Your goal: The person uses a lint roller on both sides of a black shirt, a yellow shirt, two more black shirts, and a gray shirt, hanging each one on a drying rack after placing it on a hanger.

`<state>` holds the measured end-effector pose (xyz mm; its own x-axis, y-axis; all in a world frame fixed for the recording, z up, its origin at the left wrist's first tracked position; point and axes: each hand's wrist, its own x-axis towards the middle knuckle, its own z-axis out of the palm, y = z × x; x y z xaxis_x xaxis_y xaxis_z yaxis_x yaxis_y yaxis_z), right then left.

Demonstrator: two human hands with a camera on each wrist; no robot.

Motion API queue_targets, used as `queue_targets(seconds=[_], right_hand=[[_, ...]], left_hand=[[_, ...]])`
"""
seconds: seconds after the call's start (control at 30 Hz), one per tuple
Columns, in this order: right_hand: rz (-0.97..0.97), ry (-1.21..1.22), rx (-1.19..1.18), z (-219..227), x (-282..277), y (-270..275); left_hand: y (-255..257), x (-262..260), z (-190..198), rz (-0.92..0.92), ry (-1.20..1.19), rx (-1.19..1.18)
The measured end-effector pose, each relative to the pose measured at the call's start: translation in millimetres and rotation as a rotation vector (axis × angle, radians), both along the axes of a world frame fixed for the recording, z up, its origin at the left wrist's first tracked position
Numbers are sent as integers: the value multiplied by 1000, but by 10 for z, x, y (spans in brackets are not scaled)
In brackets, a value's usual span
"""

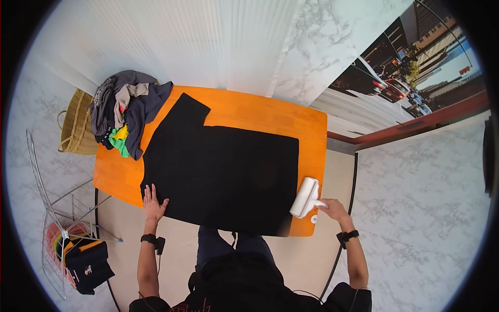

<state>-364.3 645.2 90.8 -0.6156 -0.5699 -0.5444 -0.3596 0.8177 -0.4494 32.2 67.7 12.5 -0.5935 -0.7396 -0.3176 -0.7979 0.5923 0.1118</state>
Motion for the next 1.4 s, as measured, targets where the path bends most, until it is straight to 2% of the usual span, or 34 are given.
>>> queue_targets(seconds=[0.13, 0.2, 0.3, 0.37, 0.43, 0.57, 0.63, 0.8, 0.9, 0.97, 1.07, 1.13, 1.2, 1.4], right_hand=[[-79, 40, 52, 226, 226, 37], [-70, 43, 13, 199, 446, -258], [54, 76, -83, 67, 862, -1069], [216, 125, -236, -225, 1270, -2002], [274, 38, -183, -221, 1530, -2732], [378, 20, -243, -267, 2002, -3980], [402, -2, -262, -280, 2231, -4534], [425, 22, -308, -433, 2714, -5538], [412, 28, -272, -455, 2898, -5846], [411, 30, -295, -436, 2950, -5897], [355, 28, -329, -308, 2868, -5500], [293, 18, -300, -222, 2714, -4981], [239, 31, -229, -190, 2485, -4294], [67, 105, 26, -8, 1910, -2345]], left_hand=[[-39, 27, 5, -16, 8, 28], [-62, 109, -18, -40, 60, -26], [-126, 259, -79, -54, 156, -109], [-305, 536, -138, -29, 201, -133], [-456, 736, -182, -36, 224, -56], [-670, 1070, -192, 12, 388, 79], [-717, 1211, -175, 50, 437, 57], [-849, 1570, -106, 172, 639, 86], [-876, 1729, -45, 185, 649, 57], [-870, 1739, -1, 173, 650, 55], [-842, 1626, 68, 124, 650, 54], [-767, 1478, 96, 78, 656, 70], [-681, 1267, 106, -39, 675, 64], [-336, 500, 132, -226, 632, 139]])
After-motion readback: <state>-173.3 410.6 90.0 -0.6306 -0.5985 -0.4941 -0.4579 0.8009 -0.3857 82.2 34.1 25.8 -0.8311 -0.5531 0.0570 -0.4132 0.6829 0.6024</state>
